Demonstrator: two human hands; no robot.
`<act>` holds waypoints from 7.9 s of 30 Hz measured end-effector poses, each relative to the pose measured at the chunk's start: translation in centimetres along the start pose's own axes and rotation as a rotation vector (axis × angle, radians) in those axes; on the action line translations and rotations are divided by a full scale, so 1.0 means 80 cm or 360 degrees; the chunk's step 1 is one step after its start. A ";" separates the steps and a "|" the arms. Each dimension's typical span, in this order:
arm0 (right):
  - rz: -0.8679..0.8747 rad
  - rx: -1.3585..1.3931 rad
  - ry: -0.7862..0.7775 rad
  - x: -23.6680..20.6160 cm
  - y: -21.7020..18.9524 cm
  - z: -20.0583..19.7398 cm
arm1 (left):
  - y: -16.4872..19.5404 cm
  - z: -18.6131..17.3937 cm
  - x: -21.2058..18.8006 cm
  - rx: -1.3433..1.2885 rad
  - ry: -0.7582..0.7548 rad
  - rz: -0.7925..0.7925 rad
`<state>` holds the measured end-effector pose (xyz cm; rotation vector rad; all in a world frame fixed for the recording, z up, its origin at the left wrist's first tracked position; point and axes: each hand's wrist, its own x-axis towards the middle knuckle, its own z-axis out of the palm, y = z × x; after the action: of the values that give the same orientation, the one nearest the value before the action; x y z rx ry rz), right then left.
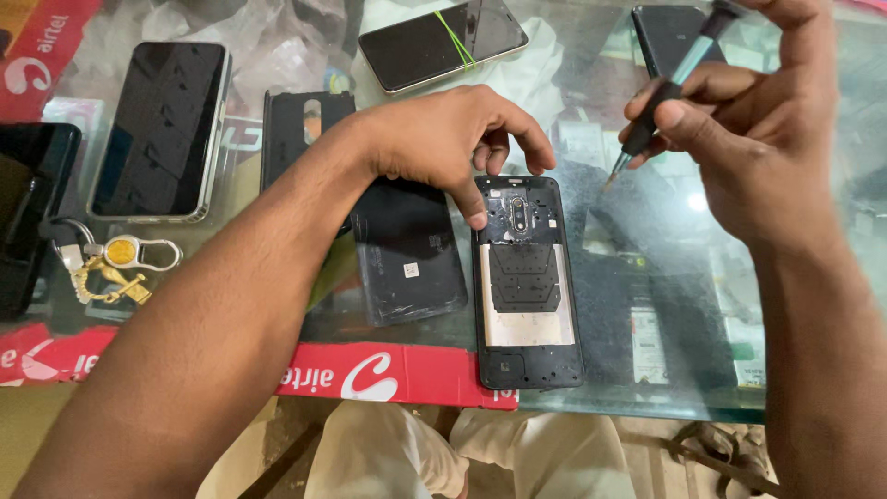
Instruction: The person removes the back cover of a smartphone, then uses screwdrivers to remove screws and separate the internal components. The person detaches the motherboard and places it on the table.
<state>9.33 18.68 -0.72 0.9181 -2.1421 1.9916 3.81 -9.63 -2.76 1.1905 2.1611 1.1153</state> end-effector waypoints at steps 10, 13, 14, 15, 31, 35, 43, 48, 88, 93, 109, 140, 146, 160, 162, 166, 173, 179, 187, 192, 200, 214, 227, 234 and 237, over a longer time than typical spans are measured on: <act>0.1136 -0.1145 -0.0168 0.006 -0.020 0.037 | 0.007 0.013 0.009 0.0158 0.0046 0.0077; 0.1096 -0.1321 -0.0201 0.002 -0.023 0.032 | 0.008 0.015 0.007 0.0143 0.0044 0.0065; 0.1083 -0.1399 -0.0219 0.000 -0.023 0.027 | 0.008 0.016 0.006 0.0139 0.0045 0.0084; 0.0980 -0.1391 -0.0101 -0.004 -0.022 0.019 | 0.009 0.014 0.006 0.0138 0.0045 0.0108; 0.1046 -0.1916 0.0858 -0.073 0.000 -0.167 | 0.020 0.023 0.012 0.0113 0.0052 0.0016; 0.0653 -0.1406 0.0929 -0.072 -0.002 -0.159 | 0.021 0.023 0.017 0.0053 0.0072 -0.0011; 0.0180 -0.0708 0.0357 -0.006 -0.009 -0.043 | 0.011 0.031 0.034 0.0068 0.0064 0.0039; 0.0090 -0.0341 0.0208 0.018 0.025 -0.020 | -0.004 0.031 0.043 0.0104 0.0080 0.0012; -0.0421 -0.1517 -0.0207 -0.008 0.039 0.000 | -0.051 0.057 0.066 0.0062 0.0077 -0.0084; -0.0281 -0.1062 -0.0127 -0.014 0.042 0.006 | -0.047 0.055 0.064 0.0069 0.0078 -0.0169; -0.0082 -0.1052 -0.0073 -0.013 0.049 0.011 | -0.045 0.053 0.061 0.0053 0.0064 -0.0218; -0.0232 -0.0669 -0.0195 -0.022 0.073 -0.008 | -0.040 0.052 0.057 0.0047 0.0063 -0.0165; -0.0236 -0.0706 -0.0149 -0.022 0.077 -0.010 | -0.041 0.053 0.057 0.0070 0.0069 -0.0156; -0.0285 -0.0703 -0.0200 -0.024 0.077 -0.016 | -0.040 0.052 0.056 0.0062 0.0064 -0.0132; -0.0320 -0.0744 -0.0218 -0.024 0.078 -0.016 | -0.040 0.051 0.056 0.0075 0.0063 -0.0121; -0.0329 -0.1169 -0.0107 -0.021 0.075 -0.014 | -0.040 0.053 0.055 0.0060 0.0071 -0.0177; -0.0131 -0.0669 -0.0115 -0.018 0.065 -0.010 | -0.040 0.053 0.055 0.0082 0.0076 -0.0136; -0.0023 -0.0735 -0.0038 -0.014 0.058 -0.003 | -0.040 0.052 0.054 0.0074 0.0070 -0.0146; -0.0007 -0.0800 -0.0119 -0.015 0.054 0.002 | -0.038 0.052 0.053 0.0082 0.0076 -0.0162; -0.0077 -0.0601 -0.0062 -0.013 0.058 -0.001 | -0.039 0.052 0.053 0.0109 0.0077 -0.0155; -0.0186 -0.0062 0.0151 -0.019 0.076 -0.043 | -0.048 0.048 0.054 0.0090 0.0057 0.0034; -0.0064 -0.0410 0.0195 -0.012 0.079 -0.018 | -0.047 0.042 0.049 -0.0148 0.0077 -0.0103; -0.0077 -0.0620 0.0127 -0.021 0.093 -0.023 | -0.034 0.044 0.050 -0.0237 0.0021 0.0038; -0.0111 -0.0863 0.0017 -0.049 0.120 -0.028 | -0.034 0.059 0.045 -0.0263 -0.0012 0.0028; -0.0114 -0.0876 0.0017 -0.053 0.123 -0.032 | -0.034 0.060 0.046 -0.0202 0.0002 0.0025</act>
<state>7.30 22.42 -10.87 0.8613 -2.4124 1.2532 3.76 -5.28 -7.70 1.1526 2.0521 1.2404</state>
